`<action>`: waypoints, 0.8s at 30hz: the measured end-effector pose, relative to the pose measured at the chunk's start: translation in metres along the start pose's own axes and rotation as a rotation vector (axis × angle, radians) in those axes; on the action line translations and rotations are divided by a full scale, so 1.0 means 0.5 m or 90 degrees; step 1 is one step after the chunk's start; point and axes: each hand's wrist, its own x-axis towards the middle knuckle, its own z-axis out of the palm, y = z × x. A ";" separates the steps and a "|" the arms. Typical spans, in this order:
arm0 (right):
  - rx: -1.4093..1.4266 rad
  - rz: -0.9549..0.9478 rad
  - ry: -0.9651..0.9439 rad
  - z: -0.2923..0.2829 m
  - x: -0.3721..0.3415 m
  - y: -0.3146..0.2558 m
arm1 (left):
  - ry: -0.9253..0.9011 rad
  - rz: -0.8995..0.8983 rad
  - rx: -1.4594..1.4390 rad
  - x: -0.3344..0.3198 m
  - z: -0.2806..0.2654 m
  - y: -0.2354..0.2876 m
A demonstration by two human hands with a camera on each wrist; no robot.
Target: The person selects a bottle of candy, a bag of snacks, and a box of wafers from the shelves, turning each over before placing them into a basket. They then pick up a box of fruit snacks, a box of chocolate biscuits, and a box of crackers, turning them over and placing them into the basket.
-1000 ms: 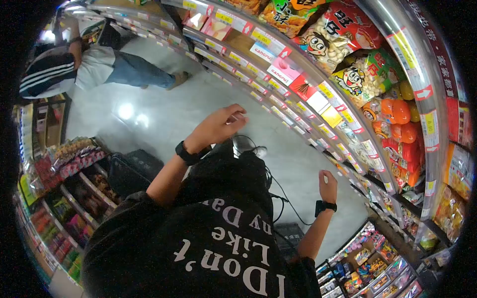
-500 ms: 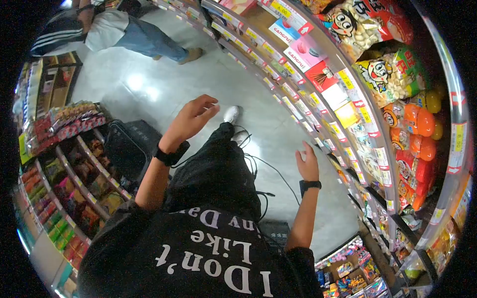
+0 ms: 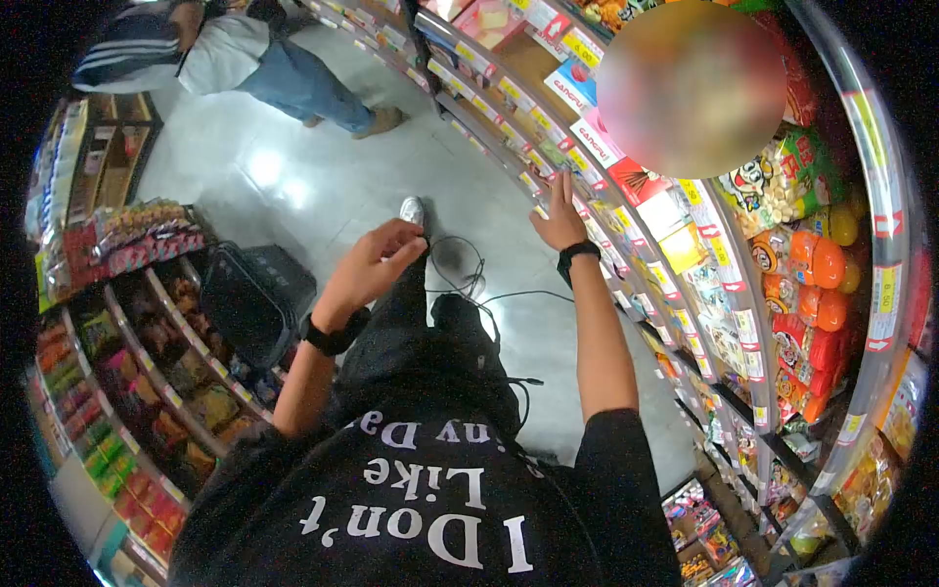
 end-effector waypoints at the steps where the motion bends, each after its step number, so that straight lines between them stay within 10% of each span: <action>1: -0.028 0.033 0.004 -0.001 0.025 -0.003 | -0.005 -0.002 0.004 0.004 -0.008 -0.002; 11: -0.070 0.332 0.043 0.032 0.167 -0.039 | 0.020 -0.013 -0.036 0.130 -0.205 -0.065; 24: -0.018 0.315 0.338 0.143 0.096 -0.027 | 0.005 -0.031 0.010 0.247 -0.299 -0.030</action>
